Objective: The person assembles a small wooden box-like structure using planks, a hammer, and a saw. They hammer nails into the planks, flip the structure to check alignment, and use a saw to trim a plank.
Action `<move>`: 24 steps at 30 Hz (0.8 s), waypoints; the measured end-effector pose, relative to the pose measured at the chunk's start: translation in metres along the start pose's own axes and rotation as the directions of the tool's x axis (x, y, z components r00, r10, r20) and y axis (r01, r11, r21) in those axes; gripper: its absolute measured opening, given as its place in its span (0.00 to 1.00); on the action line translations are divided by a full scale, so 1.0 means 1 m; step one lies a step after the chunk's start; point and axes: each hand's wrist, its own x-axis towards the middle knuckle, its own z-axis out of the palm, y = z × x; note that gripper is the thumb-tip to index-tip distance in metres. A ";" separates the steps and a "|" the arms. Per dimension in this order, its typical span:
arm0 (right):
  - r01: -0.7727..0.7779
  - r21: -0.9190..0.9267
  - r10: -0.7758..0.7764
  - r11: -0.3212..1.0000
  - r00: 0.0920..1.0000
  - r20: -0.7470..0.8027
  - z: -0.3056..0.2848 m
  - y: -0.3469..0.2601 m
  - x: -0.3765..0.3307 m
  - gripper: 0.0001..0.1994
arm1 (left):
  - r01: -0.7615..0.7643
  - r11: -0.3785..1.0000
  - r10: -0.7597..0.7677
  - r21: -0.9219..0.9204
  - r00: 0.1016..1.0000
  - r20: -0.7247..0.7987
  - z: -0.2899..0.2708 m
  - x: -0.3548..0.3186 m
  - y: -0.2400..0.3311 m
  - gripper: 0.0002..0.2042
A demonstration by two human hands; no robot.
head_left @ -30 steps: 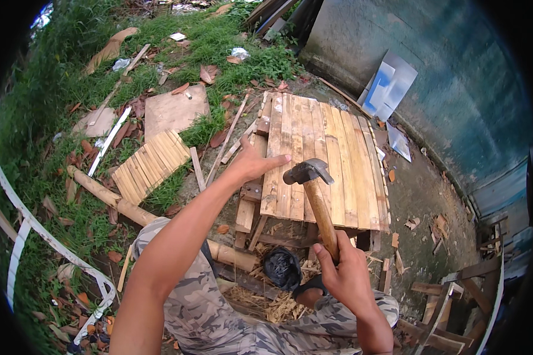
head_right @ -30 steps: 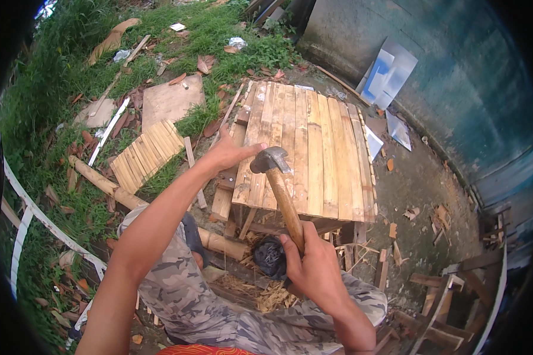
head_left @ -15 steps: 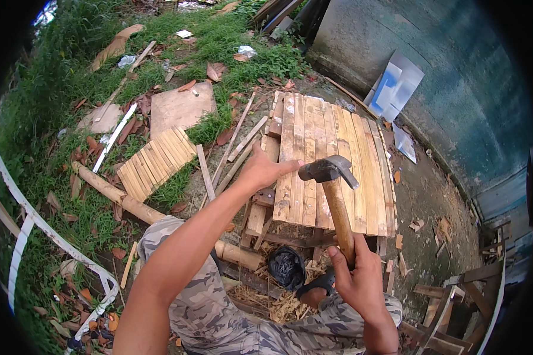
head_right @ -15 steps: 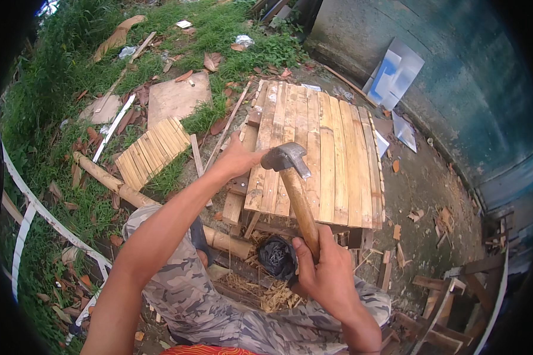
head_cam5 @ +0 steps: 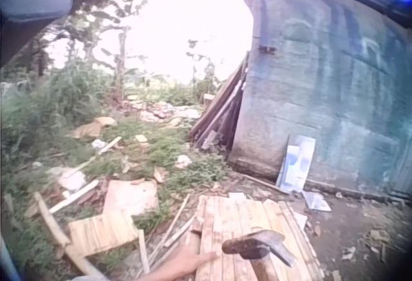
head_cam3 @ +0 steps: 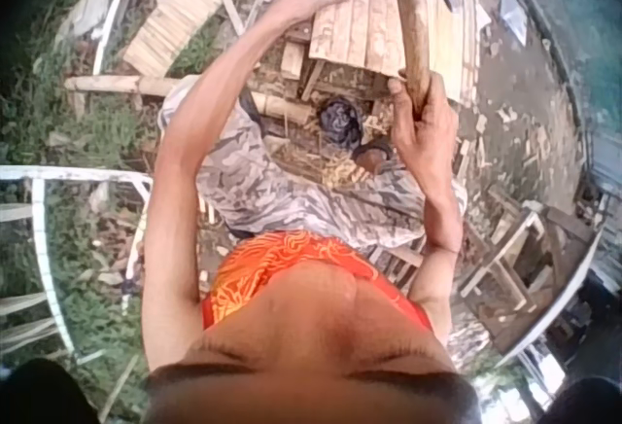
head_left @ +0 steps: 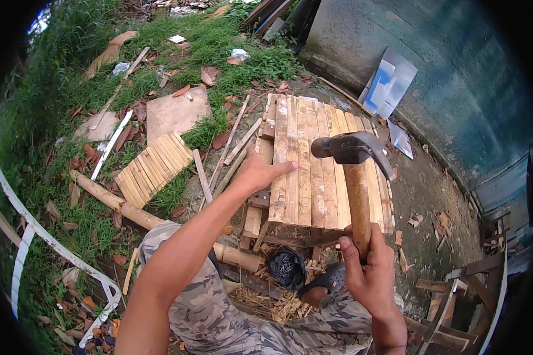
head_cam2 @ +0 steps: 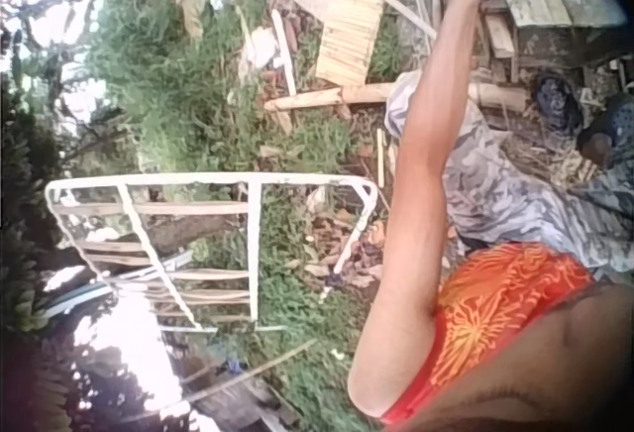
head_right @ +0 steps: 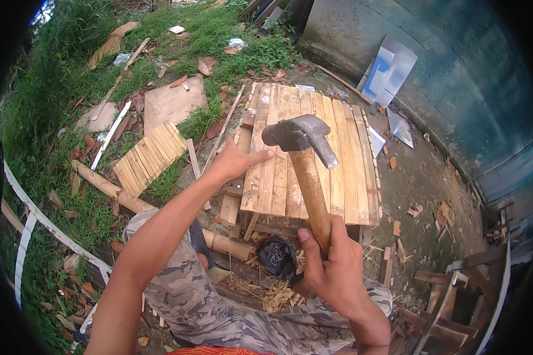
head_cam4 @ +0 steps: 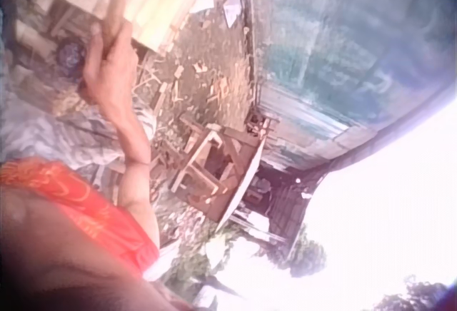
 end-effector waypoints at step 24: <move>0.069 -0.112 -0.045 0.991 0.978 0.205 -0.012 -0.013 0.026 0.12 | -0.184 0.982 0.183 0.039 0.983 0.031 0.004 0.015 -0.011 0.54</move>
